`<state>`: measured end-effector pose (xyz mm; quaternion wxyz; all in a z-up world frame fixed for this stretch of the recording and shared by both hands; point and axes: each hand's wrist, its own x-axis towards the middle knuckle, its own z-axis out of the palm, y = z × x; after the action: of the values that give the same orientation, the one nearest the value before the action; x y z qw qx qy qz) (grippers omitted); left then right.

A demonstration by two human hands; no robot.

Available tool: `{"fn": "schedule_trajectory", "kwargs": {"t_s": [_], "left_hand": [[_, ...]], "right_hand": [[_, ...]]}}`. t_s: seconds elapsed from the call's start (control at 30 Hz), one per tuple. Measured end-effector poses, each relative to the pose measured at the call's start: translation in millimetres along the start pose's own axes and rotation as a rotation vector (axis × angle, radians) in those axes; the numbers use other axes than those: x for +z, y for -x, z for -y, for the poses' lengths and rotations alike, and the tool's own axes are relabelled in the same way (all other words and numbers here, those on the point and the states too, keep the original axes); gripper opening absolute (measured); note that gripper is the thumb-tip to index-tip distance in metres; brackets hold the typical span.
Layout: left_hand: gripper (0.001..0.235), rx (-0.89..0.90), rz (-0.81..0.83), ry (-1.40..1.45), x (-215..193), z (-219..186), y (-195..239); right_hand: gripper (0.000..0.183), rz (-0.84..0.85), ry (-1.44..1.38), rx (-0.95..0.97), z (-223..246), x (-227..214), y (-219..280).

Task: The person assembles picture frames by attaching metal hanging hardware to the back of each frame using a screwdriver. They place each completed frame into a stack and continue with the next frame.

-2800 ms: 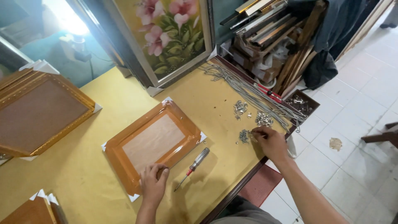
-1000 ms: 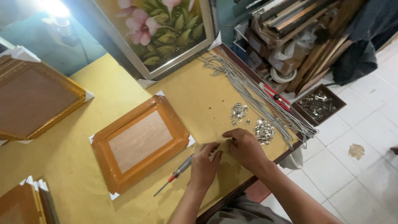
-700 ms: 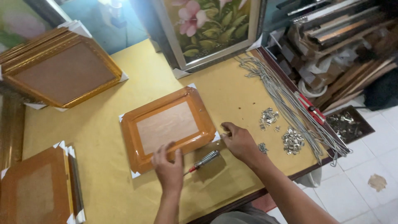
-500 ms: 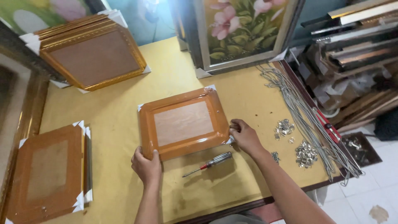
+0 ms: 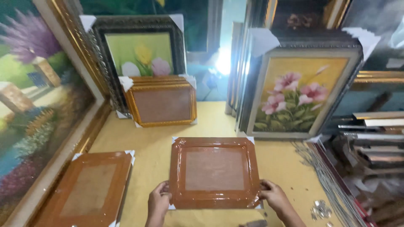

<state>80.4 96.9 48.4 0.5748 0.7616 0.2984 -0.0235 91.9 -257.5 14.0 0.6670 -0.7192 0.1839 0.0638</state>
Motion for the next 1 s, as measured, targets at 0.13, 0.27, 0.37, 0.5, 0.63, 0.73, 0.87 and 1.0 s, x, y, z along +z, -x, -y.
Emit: {"fn": "schedule_trajectory", "kwargs": {"t_s": [0.13,0.27,0.37,0.5,0.63,0.73,0.87,1.0], "left_hand": [[0.043,0.07,-0.081,0.103,-17,-18,-15],[0.044,0.16,-0.145,0.209,-27,-30,-46],[0.05,0.194,-0.003,0.365,-27,-33,-76],[0.058,0.102,0.163,0.41,-35,-54,-77],[0.065,0.165,0.051,0.49,-57,-84,-111],[0.065,0.13,-0.033,0.519,-101,-132,-103],[0.088,0.259,0.009,0.517,-121,-156,-144],[0.081,0.261,0.069,0.449,-112,-155,-189]], "right_hand": [[0.047,-0.07,0.135,-0.002,81,34,30],[0.026,-0.124,0.272,-0.251,131,61,24],[0.027,-0.211,0.327,-0.369,197,97,38],[0.015,-0.113,0.421,-0.582,260,148,42],[0.01,-0.027,0.359,-0.759,255,180,11],[0.015,-0.055,0.257,-0.805,238,195,-16],[0.025,-0.032,-0.091,-0.609,216,217,-35],[0.033,-0.076,-0.099,-0.429,197,238,-60]]}}
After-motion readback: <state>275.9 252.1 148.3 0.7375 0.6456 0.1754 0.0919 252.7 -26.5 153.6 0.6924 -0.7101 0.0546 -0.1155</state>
